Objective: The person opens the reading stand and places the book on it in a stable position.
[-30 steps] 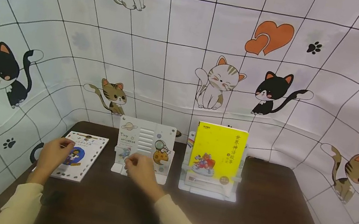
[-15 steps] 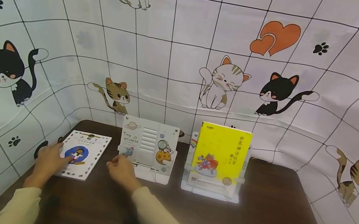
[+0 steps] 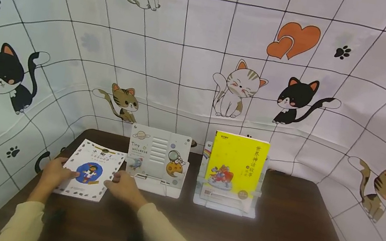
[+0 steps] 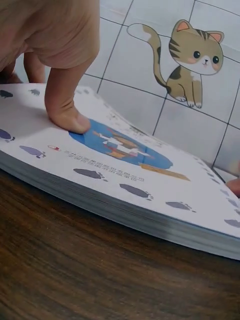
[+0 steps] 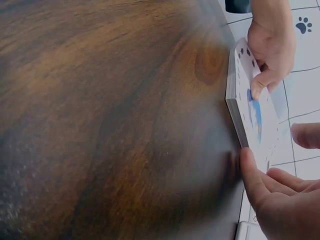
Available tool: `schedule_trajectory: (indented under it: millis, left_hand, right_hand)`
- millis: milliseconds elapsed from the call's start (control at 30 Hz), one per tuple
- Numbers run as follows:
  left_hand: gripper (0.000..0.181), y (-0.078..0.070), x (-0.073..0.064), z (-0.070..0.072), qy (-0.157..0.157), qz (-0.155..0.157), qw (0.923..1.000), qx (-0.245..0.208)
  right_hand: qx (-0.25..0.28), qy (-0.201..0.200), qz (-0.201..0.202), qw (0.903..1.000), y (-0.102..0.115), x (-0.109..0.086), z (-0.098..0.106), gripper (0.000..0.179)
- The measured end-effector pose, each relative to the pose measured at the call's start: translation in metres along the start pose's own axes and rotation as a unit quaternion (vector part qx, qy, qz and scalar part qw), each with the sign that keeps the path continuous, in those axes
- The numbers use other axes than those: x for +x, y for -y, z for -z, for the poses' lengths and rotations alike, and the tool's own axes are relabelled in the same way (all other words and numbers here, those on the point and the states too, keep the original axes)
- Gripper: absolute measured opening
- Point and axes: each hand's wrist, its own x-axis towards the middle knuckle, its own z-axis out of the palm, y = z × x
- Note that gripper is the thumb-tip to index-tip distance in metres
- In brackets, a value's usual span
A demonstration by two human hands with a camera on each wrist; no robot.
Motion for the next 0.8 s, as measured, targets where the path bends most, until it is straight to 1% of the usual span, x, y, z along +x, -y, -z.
schedule_trajectory:
  millis: [67, 133, 267, 433, 533, 667, 800]
  left_hand:
    - [0.078, 0.0, 0.0, 0.0, -0.005, -0.001, 0.9999, -0.014]
    - [0.079, 0.0, -0.001, 0.0, -0.003, 0.002, 0.9995, -0.032]
    - [0.08, 0.004, -0.006, 0.0, 0.007, 0.013, 0.9959, -0.089]
    - [0.081, 0.011, -0.014, -0.001, 0.008, 0.031, 0.9841, -0.175]
    - [0.084, 0.011, -0.021, 0.001, 0.022, 0.033, 0.975, -0.219]
    - [0.089, 0.007, -0.029, 0.004, 0.04, 0.024, 0.965, -0.258]
    - [0.088, 0.001, -0.035, 0.004, 0.039, 0.015, 0.9561, -0.29]
  right_hand:
    - [-0.002, -0.002, 0.001, 1.0, 0.001, -0.001, 0.0, 0.046]
    - [-0.003, -0.003, 0.0, 1.0, 0.002, -0.003, 0.0, 0.045]
    - [0.003, -0.007, -0.004, 1.0, 0.003, -0.004, 0.0, 0.044]
    - [0.019, -0.009, -0.01, 0.9997, -0.002, 0.0, -0.002, 0.045]
    - [0.033, -0.006, -0.011, 0.9994, -0.006, 0.002, -0.003, 0.049]
    - [0.069, -0.002, 0.004, 0.9976, -0.007, 0.004, -0.002, 0.043]
    - [0.096, -0.026, 0.028, 0.9947, -0.006, 0.004, 0.002, 0.031]
